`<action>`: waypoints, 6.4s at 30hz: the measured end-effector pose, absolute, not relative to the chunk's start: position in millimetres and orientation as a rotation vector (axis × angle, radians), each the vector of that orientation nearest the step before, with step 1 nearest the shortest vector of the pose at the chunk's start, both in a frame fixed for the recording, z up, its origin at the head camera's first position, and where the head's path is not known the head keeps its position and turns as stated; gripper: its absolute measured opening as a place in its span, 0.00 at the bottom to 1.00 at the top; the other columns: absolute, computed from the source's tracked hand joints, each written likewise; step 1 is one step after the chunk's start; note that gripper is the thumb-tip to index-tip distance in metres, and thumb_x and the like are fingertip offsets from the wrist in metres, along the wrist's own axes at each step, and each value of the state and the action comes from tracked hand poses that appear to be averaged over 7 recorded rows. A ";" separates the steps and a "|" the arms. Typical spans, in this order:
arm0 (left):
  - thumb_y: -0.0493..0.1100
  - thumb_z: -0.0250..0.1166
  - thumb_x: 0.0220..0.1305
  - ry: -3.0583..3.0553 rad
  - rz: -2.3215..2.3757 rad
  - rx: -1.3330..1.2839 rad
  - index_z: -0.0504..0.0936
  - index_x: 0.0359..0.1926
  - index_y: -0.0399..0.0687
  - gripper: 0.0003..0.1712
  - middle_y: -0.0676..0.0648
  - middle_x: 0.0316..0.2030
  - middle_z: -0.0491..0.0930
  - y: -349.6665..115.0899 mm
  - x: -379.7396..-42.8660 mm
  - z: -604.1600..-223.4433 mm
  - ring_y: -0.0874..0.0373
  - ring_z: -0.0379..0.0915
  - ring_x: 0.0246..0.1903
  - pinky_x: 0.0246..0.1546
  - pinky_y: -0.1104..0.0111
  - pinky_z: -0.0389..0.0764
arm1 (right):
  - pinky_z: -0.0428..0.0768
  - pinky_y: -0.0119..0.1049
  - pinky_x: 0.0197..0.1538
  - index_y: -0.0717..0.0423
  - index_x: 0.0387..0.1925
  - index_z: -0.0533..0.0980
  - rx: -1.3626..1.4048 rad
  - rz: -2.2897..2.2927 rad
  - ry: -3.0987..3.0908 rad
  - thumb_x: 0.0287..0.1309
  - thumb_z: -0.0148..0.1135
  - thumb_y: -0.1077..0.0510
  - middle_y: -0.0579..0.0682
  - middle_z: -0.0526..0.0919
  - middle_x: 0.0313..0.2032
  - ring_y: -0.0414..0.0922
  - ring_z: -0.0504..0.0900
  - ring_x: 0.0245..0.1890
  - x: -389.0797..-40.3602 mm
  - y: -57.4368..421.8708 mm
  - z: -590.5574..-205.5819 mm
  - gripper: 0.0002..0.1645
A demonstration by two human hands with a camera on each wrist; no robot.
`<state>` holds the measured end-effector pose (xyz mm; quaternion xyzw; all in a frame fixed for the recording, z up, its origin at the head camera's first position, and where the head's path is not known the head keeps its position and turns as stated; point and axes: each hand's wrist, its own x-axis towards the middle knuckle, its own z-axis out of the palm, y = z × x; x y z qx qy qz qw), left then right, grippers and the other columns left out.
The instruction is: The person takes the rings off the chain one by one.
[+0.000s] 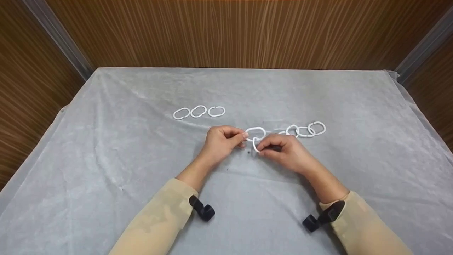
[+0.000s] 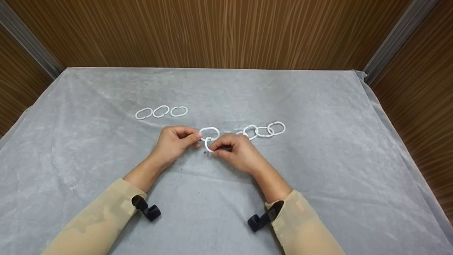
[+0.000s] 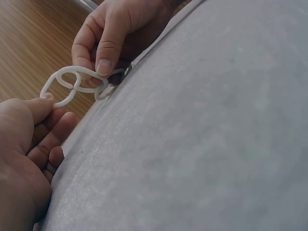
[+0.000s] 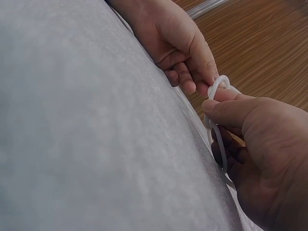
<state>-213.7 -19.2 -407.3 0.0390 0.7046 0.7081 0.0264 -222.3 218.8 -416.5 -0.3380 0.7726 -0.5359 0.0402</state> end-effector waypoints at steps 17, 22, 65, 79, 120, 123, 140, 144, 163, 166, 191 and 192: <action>0.35 0.76 0.66 2.259 2.132 0.190 0.91 0.40 0.33 0.07 0.50 0.28 0.88 -20.2 -212.3 -405.6 0.60 0.82 0.23 0.28 0.71 0.82 | 0.81 0.26 0.49 0.58 0.39 0.88 -1.067 -1.650 2.352 0.61 0.74 0.71 0.55 0.89 0.37 0.39 0.84 0.41 -222.3 218.5 -416.2 0.08; 0.33 0.75 0.66 2.209 2.159 0.214 0.90 0.40 0.32 0.06 0.50 0.28 0.88 -21.3 -212.8 -407.2 0.59 0.83 0.23 0.30 0.71 0.83 | 0.81 0.26 0.48 0.59 0.39 0.88 -1.046 -1.652 2.350 0.61 0.74 0.71 0.55 0.88 0.37 0.39 0.84 0.41 -222.1 218.6 -416.6 0.07; 0.33 0.75 0.66 2.198 2.260 0.011 0.90 0.40 0.33 0.05 0.47 0.28 0.88 -20.9 -214.8 -402.4 0.59 0.86 0.25 0.28 0.71 0.82 | 0.81 0.26 0.50 0.58 0.40 0.88 -0.959 -1.637 2.375 0.62 0.75 0.67 0.53 0.89 0.39 0.40 0.84 0.43 -221.3 218.5 -414.9 0.05; 0.29 0.72 0.66 2.265 2.357 -0.197 0.86 0.41 0.28 0.06 0.42 0.28 0.88 -22.6 -218.3 -401.4 0.60 0.85 0.21 0.26 0.73 0.82 | 0.82 0.27 0.50 0.59 0.39 0.88 -0.951 -1.672 2.356 0.61 0.75 0.69 0.55 0.89 0.38 0.39 0.84 0.41 -220.6 218.2 -415.1 0.06; 0.33 0.74 0.66 2.682 1.942 -0.379 0.88 0.39 0.37 0.04 0.47 0.25 0.87 -41.4 -226.9 -402.0 0.61 0.82 0.18 0.20 0.76 0.78 | 0.81 0.26 0.50 0.58 0.38 0.88 -0.933 -1.666 2.367 0.61 0.75 0.69 0.53 0.89 0.38 0.39 0.84 0.41 -220.2 217.4 -415.8 0.06; 0.33 0.74 0.66 2.668 1.972 -0.382 0.88 0.38 0.36 0.04 0.46 0.26 0.86 -41.2 -226.8 -402.3 0.60 0.82 0.18 0.21 0.75 0.80 | 0.80 0.26 0.50 0.58 0.39 0.89 -0.936 -1.665 2.372 0.61 0.75 0.68 0.52 0.89 0.39 0.39 0.84 0.42 -220.0 217.3 -415.3 0.06; 0.36 0.76 0.65 2.758 2.097 -0.199 0.89 0.38 0.38 0.06 0.49 0.24 0.85 -37.2 -222.7 -407.7 0.59 0.80 0.17 0.21 0.73 0.81 | 0.81 0.27 0.50 0.60 0.39 0.88 -0.892 -1.664 2.372 0.61 0.74 0.70 0.54 0.89 0.38 0.40 0.84 0.41 -219.8 218.5 -415.3 0.07; 0.37 0.76 0.65 2.704 2.145 0.004 0.89 0.38 0.38 0.06 0.50 0.25 0.86 -34.8 -221.1 -408.0 0.57 0.80 0.17 0.21 0.73 0.79 | 0.81 0.27 0.49 0.61 0.39 0.88 -0.905 -1.674 2.364 0.61 0.74 0.70 0.57 0.89 0.38 0.39 0.84 0.41 -220.1 218.3 -415.7 0.06; 0.39 0.76 0.67 2.343 1.954 0.507 0.92 0.37 0.37 0.07 0.53 0.24 0.84 -22.2 -210.5 -404.0 0.63 0.77 0.23 0.28 0.73 0.78 | 0.81 0.27 0.51 0.61 0.40 0.88 -0.912 -1.667 2.383 0.62 0.73 0.72 0.52 0.89 0.39 0.41 0.84 0.43 -220.9 218.8 -415.2 0.07; 0.39 0.76 0.67 2.333 1.939 0.505 0.92 0.38 0.37 0.07 0.54 0.24 0.84 -21.9 -210.9 -404.8 0.63 0.77 0.23 0.28 0.73 0.78 | 0.81 0.27 0.51 0.61 0.40 0.88 -0.927 -1.667 2.384 0.62 0.73 0.72 0.52 0.89 0.39 0.41 0.84 0.43 -220.7 218.7 -415.2 0.07; 0.38 0.75 0.67 2.310 1.867 0.520 0.93 0.38 0.36 0.08 0.51 0.28 0.88 -22.2 -211.8 -406.4 0.63 0.79 0.24 0.29 0.74 0.80 | 0.82 0.27 0.50 0.57 0.40 0.89 -1.061 -1.641 2.404 0.61 0.74 0.71 0.50 0.90 0.38 0.41 0.85 0.42 -222.3 218.8 -417.8 0.08; 0.38 0.75 0.67 2.309 1.865 0.527 0.93 0.38 0.36 0.07 0.51 0.28 0.88 -22.2 -212.0 -406.3 0.63 0.79 0.24 0.29 0.74 0.80 | 0.82 0.26 0.50 0.57 0.40 0.89 -1.068 -1.641 2.404 0.61 0.74 0.71 0.50 0.90 0.38 0.41 0.85 0.42 -222.4 218.7 -417.7 0.08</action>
